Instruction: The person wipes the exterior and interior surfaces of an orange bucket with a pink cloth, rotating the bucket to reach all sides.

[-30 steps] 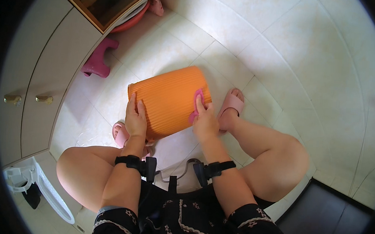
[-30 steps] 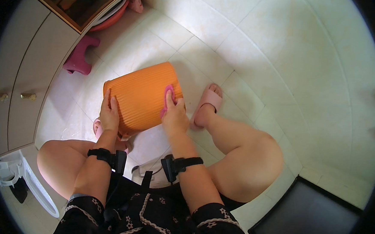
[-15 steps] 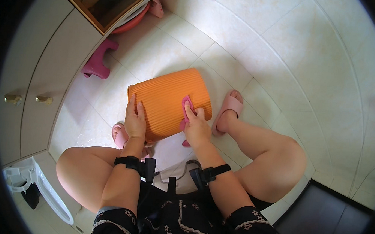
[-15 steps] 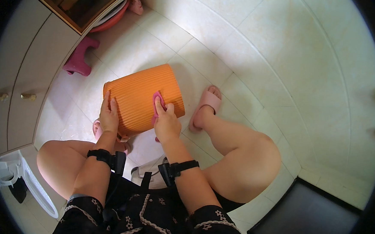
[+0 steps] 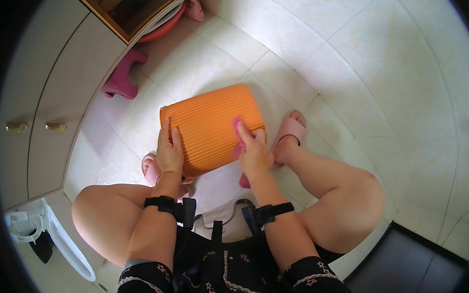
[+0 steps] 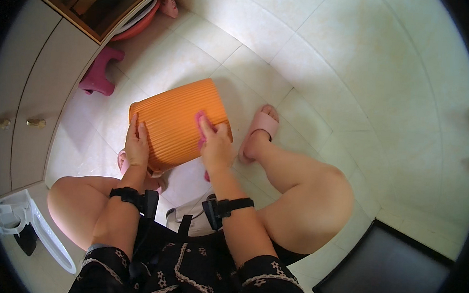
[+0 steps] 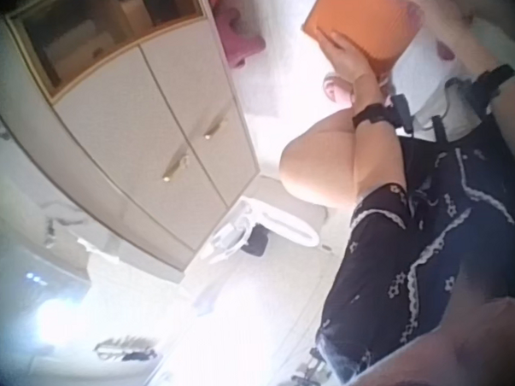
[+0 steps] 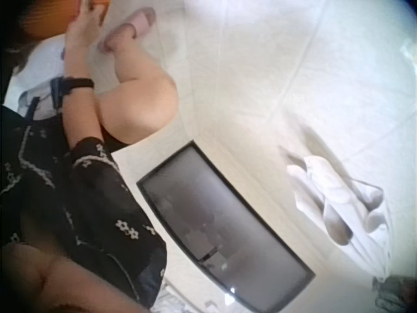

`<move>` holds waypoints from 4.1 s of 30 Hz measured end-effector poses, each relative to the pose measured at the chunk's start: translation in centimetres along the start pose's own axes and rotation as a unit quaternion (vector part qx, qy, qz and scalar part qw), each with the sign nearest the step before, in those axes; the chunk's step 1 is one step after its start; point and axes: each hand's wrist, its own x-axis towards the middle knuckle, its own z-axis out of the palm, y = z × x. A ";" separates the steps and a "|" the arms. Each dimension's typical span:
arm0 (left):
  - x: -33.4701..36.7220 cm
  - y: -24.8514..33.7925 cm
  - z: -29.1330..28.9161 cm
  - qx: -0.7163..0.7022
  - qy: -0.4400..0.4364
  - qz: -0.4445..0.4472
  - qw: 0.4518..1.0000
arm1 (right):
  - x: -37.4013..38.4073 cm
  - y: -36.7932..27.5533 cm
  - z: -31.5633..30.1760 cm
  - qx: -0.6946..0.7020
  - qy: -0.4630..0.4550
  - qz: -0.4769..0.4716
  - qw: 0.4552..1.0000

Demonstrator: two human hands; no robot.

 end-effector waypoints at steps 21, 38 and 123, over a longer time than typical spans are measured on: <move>-0.4 -0.6 0.2 -0.026 0.007 -0.003 1.000 | -0.7 -1.1 1.7 -0.010 -0.040 -0.052 0.998; -0.8 -0.3 0.1 0.008 0.018 0.030 0.999 | 0.2 -0.3 -0.4 -0.040 -0.059 0.002 0.997; -1.1 -0.3 0.5 0.018 0.030 0.024 0.999 | -2.3 -0.8 3.2 -0.016 0.068 -0.160 0.985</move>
